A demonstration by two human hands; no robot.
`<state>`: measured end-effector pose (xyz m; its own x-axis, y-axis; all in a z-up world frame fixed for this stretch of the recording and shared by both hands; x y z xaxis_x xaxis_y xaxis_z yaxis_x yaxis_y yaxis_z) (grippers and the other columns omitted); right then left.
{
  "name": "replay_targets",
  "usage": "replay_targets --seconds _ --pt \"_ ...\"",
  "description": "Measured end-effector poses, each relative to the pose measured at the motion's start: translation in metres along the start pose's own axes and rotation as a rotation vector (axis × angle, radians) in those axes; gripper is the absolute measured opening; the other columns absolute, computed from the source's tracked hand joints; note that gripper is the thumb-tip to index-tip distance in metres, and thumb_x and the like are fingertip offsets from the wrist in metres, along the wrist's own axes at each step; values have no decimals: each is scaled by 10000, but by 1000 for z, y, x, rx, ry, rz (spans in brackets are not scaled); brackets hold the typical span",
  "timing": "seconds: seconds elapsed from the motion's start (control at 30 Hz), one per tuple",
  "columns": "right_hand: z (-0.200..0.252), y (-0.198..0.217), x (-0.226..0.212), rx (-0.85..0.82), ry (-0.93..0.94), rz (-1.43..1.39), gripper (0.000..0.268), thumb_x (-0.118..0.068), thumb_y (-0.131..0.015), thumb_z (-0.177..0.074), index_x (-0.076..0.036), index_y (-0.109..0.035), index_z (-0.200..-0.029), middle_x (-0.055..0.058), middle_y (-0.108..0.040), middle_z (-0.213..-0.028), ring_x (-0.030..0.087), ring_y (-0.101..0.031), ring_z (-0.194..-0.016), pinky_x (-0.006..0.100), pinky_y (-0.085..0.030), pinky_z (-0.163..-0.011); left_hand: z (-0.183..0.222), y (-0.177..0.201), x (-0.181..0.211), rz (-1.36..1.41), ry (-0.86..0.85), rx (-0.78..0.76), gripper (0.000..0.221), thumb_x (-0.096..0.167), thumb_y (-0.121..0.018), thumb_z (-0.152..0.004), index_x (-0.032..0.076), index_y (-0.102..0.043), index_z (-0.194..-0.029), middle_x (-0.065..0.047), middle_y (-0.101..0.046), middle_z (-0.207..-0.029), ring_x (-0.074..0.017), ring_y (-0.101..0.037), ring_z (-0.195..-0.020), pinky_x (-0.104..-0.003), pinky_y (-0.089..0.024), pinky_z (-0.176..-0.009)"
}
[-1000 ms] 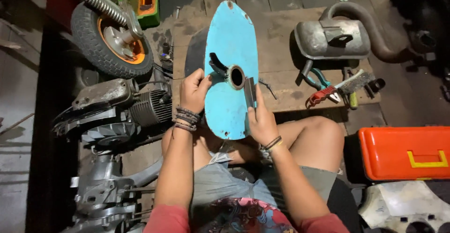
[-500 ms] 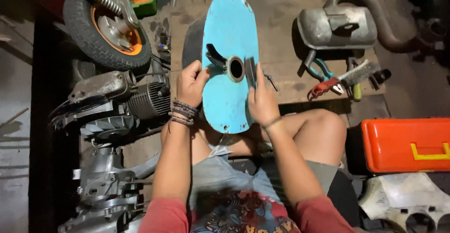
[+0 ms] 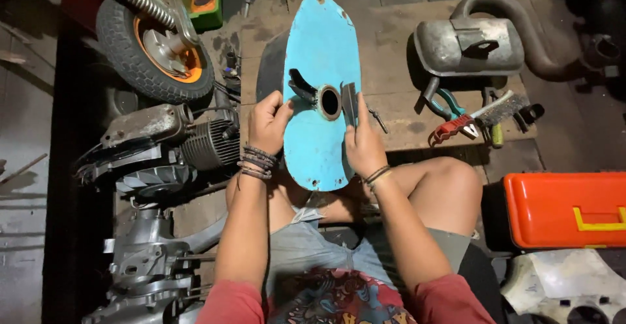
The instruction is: The person is cleaning and polishing the exterior area around the fuel filler neck of a motorcycle gas tank using a scraper and a brush.
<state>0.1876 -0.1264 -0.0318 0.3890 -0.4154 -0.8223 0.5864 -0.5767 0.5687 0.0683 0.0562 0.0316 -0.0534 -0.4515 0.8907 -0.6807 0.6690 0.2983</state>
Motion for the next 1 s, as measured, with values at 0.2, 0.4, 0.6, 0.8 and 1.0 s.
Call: replay_targets --seconds 0.2,0.4,0.6,0.8,1.0 --pt "40 -10 16 -75 -49 33 672 -63 -405 -1035 -62 -135 -1650 223 -680 -658 222 -537 -421 295 -381 -421 -1 1 12 -6 0 9 414 85 -619 -986 131 -384 -648 -24 -311 -491 -97 -403 -545 -261 -369 -540" --pt "-2 -1 5 -17 21 9 652 -47 -404 -1050 -37 -129 -1641 222 -669 -662 210 -523 -431 294 -380 -427 -2 0 7 -10 -10 -4 410 86 -622 -984 129 -373 -660 -33 -314 -497 -101 -403 -564 -272 -367 -536" --pt "18 -6 11 -15 -6 -18 677 -72 -402 -1030 -69 -131 -1651 236 -665 -625 238 -520 -414 331 -367 -427 0 0 6 26 32 3 411 74 -614 -964 135 -380 -631 11 -319 -488 -72 -433 -581 -243 -388 -544" --pt "23 -7 13 -42 -41 -32 703 -83 -418 -1018 -103 -128 -1658 423 -675 -1023 439 -691 -639 487 -493 -510 -4 0 3 9 31 -1 418 79 -616 -969 132 -372 -634 -19 -297 -484 -91 -386 -536 -255 -357 -519" --pt "-9 -3 13 23 21 -9 663 -62 -402 -1042 -60 -139 -1650 252 -681 -682 289 -596 -458 335 -439 -449 -2 0 14 42 -4 21 439 37 -605 -962 140 -346 -622 16 -281 -483 -60 -360 -540 -227 -359 -536"
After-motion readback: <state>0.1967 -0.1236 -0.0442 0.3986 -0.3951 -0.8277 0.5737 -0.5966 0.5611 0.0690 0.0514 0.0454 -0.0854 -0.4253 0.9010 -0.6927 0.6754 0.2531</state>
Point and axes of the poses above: each hand's wrist, its own z-axis away from the middle knuckle, its own y-axis out of the back of the hand, x = y × z, the point moved 9 cm from there along -z, towards the middle knuckle
